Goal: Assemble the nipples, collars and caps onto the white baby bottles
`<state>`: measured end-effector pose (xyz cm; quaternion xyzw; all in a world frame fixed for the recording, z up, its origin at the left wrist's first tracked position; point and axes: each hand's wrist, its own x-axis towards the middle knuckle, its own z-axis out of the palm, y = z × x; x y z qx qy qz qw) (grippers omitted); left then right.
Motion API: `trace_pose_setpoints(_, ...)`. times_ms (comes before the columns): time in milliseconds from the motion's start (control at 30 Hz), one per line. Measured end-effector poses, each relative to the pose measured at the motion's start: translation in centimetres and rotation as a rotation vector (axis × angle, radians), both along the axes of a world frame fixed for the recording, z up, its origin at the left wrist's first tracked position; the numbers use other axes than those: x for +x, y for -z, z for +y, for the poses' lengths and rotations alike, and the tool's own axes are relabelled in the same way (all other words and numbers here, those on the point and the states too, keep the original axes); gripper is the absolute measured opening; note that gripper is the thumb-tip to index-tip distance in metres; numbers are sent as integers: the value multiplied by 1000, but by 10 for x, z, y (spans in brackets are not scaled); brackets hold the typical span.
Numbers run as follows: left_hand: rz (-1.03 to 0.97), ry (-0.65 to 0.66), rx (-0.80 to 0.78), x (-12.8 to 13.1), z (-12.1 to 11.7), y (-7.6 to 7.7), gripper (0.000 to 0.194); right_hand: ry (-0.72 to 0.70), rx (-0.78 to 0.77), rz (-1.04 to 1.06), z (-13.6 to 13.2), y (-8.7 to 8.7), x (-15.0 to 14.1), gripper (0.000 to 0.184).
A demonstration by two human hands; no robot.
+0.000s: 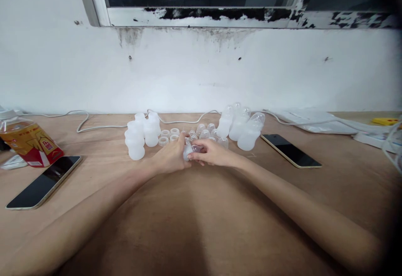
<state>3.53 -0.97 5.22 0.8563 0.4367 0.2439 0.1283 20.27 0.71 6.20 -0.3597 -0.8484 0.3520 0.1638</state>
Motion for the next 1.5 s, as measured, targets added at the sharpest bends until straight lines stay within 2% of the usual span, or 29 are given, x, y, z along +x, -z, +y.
trace_pose_setpoints(100,-18,2,11,-2,1,-1,67,-3,86,9,-1,0,0,33)
trace_pose_setpoints(167,-46,-1,-14,-4,2,-3,66,-44,200,31,0,0,1,32)
trace_pose_setpoints(267,-104,50,-143,-9,3,-7,64,-170,394,78,1,-4,4,31)
trace_pose_setpoints(333,-110,88,-240,-11,4,-9,63,-256,425,75,0,-10,6,34)
trace_pose_setpoints(400,-94,76,-268,-13,4,-10,66,-250,375,66,-3,-15,7,42)
trace_pose_setpoints(433,-84,60,-250,-13,4,-11,70,-191,348,67,-4,-16,6,43)
trace_pose_setpoints(533,-58,31,-131,-11,3,-11,77,38,279,14,-5,-14,4,31)
trace_pose_setpoints(567,-43,36,-89,-10,2,-10,77,69,244,-27,-4,-13,3,35)
trace_pose_setpoints(667,0,71,-23,-7,0,-9,76,33,164,-93,-2,-10,2,41)
trace_pose_setpoints(800,-14,67,-67,-8,2,-8,73,-15,140,12,0,-17,7,23)
trace_pose_setpoints(933,-42,42,-115,-11,5,-8,73,-124,250,72,-2,-25,10,14)
trace_pose_setpoints(1033,-31,56,-99,-10,4,-8,69,-105,288,40,-5,-24,9,25)
trace_pose_setpoints(1167,-2,96,-20,-5,0,-8,67,-17,75,-114,-7,-17,5,35)
trace_pose_setpoints(1233,-5,122,-17,-5,-1,-8,67,-38,-20,-151,-7,-15,5,38)
trace_pose_setpoints(1267,-11,127,-27,-5,-1,-8,67,-63,-12,-141,-7,-15,6,38)
trace_pose_setpoints(1367,-20,85,-96,-10,1,-10,66,-112,242,-52,-4,-22,11,36)
trace_pose_setpoints(1433,0,51,-150,-15,3,-15,63,-83,440,-28,-1,-28,16,32)
trace_pose_setpoints(1500,31,47,-162,-20,4,-22,53,-41,535,-77,2,-30,21,33)
